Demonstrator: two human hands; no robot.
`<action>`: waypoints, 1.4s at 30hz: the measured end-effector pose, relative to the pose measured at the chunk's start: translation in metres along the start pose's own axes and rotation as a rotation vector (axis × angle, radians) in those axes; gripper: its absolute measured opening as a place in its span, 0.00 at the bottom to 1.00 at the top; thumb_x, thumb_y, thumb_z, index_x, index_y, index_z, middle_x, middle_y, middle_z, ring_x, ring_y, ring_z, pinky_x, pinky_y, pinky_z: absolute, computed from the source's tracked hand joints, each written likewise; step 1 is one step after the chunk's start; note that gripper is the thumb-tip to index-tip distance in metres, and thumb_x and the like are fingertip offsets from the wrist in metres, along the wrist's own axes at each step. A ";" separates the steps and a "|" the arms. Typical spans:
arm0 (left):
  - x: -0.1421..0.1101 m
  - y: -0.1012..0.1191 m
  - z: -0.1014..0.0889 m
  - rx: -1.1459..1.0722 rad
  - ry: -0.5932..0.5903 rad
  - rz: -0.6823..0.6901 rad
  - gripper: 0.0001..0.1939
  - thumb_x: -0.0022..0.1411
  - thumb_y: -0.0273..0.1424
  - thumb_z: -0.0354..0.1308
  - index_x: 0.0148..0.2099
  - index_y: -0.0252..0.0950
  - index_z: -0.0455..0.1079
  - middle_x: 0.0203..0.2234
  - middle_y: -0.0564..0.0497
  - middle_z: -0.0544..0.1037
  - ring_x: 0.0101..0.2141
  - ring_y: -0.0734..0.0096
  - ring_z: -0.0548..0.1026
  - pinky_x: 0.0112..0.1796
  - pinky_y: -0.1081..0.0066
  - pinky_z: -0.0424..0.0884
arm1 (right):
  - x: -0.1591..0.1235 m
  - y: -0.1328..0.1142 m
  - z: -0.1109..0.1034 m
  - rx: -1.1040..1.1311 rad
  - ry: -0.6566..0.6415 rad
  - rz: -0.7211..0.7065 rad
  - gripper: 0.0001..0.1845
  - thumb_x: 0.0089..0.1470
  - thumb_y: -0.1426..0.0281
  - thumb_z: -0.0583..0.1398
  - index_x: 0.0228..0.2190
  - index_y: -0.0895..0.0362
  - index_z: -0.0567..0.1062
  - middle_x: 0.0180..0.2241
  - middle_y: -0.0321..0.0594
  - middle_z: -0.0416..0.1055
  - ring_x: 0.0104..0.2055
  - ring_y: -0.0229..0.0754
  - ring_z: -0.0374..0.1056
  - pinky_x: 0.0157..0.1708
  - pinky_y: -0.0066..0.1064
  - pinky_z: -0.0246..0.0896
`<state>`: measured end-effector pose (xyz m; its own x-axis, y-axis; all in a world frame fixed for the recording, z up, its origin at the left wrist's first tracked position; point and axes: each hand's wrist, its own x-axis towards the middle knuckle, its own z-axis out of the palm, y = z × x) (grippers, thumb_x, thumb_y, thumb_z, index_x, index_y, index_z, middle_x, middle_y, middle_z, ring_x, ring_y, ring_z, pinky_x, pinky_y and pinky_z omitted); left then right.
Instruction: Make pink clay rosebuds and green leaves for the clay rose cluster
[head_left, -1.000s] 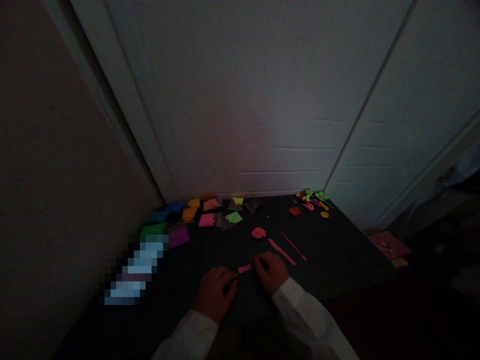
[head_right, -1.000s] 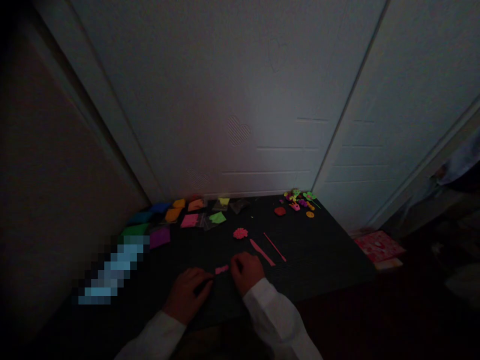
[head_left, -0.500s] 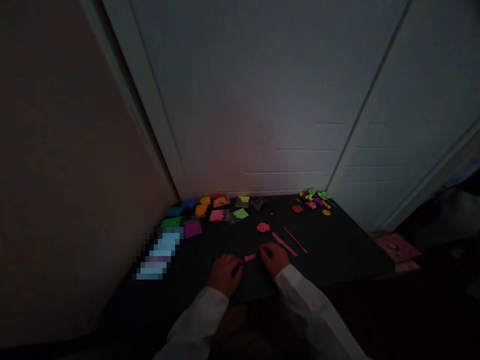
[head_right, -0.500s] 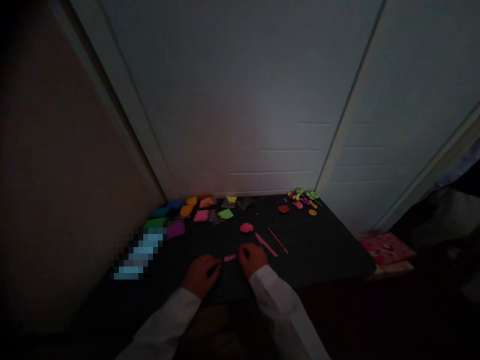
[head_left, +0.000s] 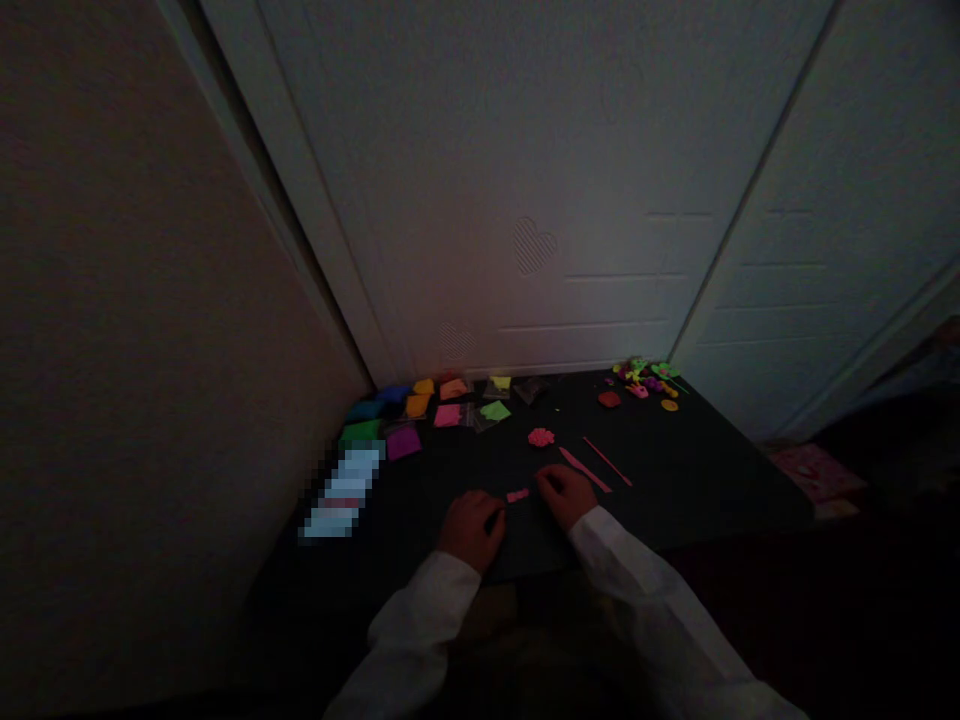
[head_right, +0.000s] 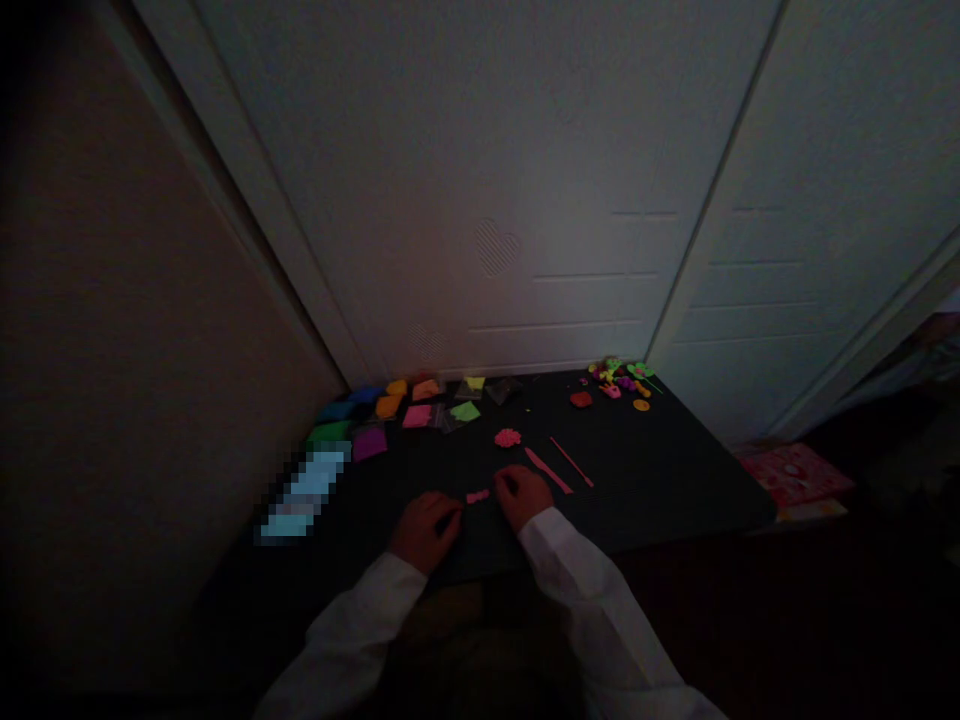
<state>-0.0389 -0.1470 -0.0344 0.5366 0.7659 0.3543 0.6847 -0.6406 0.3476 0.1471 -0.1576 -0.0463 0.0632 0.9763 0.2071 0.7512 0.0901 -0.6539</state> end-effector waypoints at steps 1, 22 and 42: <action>0.000 0.000 0.000 -0.003 -0.001 -0.001 0.11 0.55 0.28 0.47 0.34 0.36 0.70 0.29 0.47 0.72 0.34 0.68 0.69 0.36 0.65 0.64 | 0.000 0.000 -0.001 -0.004 -0.003 0.001 0.15 0.53 0.65 0.52 0.42 0.59 0.65 0.41 0.42 0.64 0.40 0.38 0.63 0.38 0.36 0.62; -0.006 0.005 -0.008 0.047 -0.057 -0.054 0.12 0.53 0.28 0.52 0.41 0.40 0.70 0.31 0.48 0.69 0.37 0.65 0.62 0.40 0.61 0.63 | -0.016 -0.023 -0.017 -0.141 -0.211 -0.246 0.14 0.48 0.71 0.52 0.38 0.55 0.71 0.26 0.38 0.66 0.29 0.38 0.59 0.34 0.35 0.48; -0.003 0.007 -0.011 0.018 -0.093 -0.046 0.15 0.50 0.26 0.55 0.43 0.38 0.69 0.33 0.48 0.68 0.37 0.64 0.64 0.37 0.61 0.65 | -0.013 -0.024 -0.016 -0.111 -0.300 -0.212 0.15 0.51 0.69 0.52 0.42 0.53 0.67 0.27 0.36 0.67 0.28 0.37 0.59 0.34 0.38 0.46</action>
<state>-0.0412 -0.1550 -0.0230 0.5470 0.7970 0.2561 0.7181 -0.6040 0.3458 0.1388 -0.1760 -0.0215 -0.2844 0.9538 0.0964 0.7942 0.2907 -0.5336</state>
